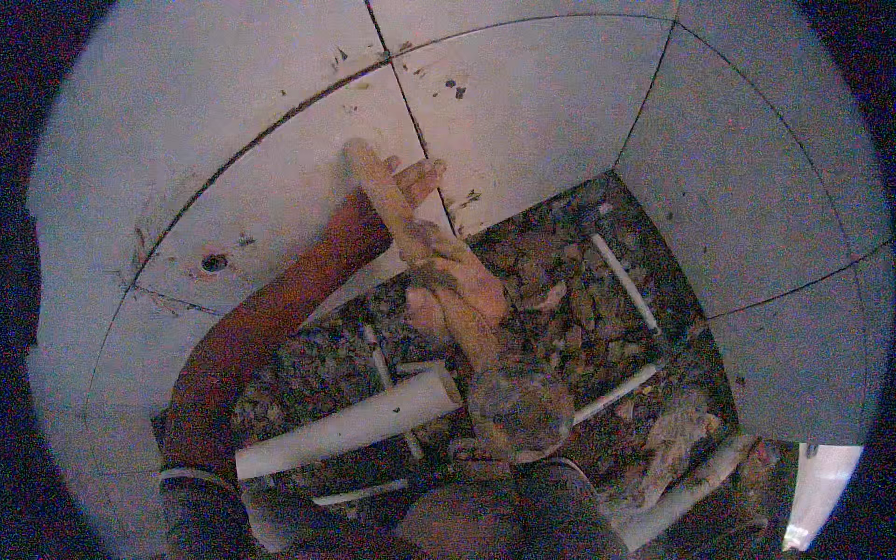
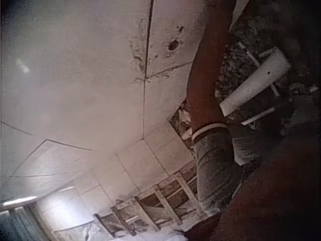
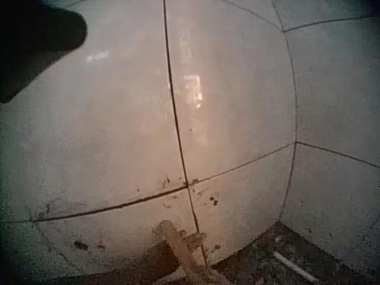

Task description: Repairing bathroom wall tiles by applying mortar and securing them with a mallet.

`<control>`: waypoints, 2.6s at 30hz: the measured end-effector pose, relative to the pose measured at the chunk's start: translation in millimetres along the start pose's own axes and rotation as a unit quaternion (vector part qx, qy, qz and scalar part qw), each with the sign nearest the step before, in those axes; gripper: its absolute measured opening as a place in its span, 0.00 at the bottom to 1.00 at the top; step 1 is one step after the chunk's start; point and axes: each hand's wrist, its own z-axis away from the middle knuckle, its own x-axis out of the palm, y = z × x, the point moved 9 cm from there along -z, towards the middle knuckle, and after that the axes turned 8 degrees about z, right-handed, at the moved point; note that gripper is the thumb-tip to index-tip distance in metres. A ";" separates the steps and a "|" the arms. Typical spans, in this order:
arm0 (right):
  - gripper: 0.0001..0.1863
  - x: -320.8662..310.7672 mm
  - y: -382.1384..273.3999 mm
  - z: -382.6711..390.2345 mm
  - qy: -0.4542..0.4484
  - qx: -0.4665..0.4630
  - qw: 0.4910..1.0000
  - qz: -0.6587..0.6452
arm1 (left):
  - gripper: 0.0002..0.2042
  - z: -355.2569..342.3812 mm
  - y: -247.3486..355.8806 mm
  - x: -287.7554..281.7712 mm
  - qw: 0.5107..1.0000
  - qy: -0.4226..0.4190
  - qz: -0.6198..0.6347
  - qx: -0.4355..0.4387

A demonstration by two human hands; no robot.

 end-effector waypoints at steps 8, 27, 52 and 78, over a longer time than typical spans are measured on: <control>0.25 5.3 -2.4 -7.0 -0.073 -0.088 0.993 -0.008 | 0.28 -0.3 6.7 31.8 0.997 -0.075 0.005 -0.010; 0.16 29.5 6.4 25.8 -0.063 -0.209 0.961 0.172 | 0.27 71.1 5.5 80.1 0.986 -0.161 0.012 -0.031; 0.26 -6.5 49.5 37.9 0.021 0.226 0.972 -0.069 | 0.34 68.7 13.2 60.7 0.984 -0.166 -0.010 -0.055; 0.15 -59.8 56.8 59.6 0.131 0.005 0.991 0.028 | 0.30 58.6 18.6 37.3 0.993 -0.106 -0.042 -0.038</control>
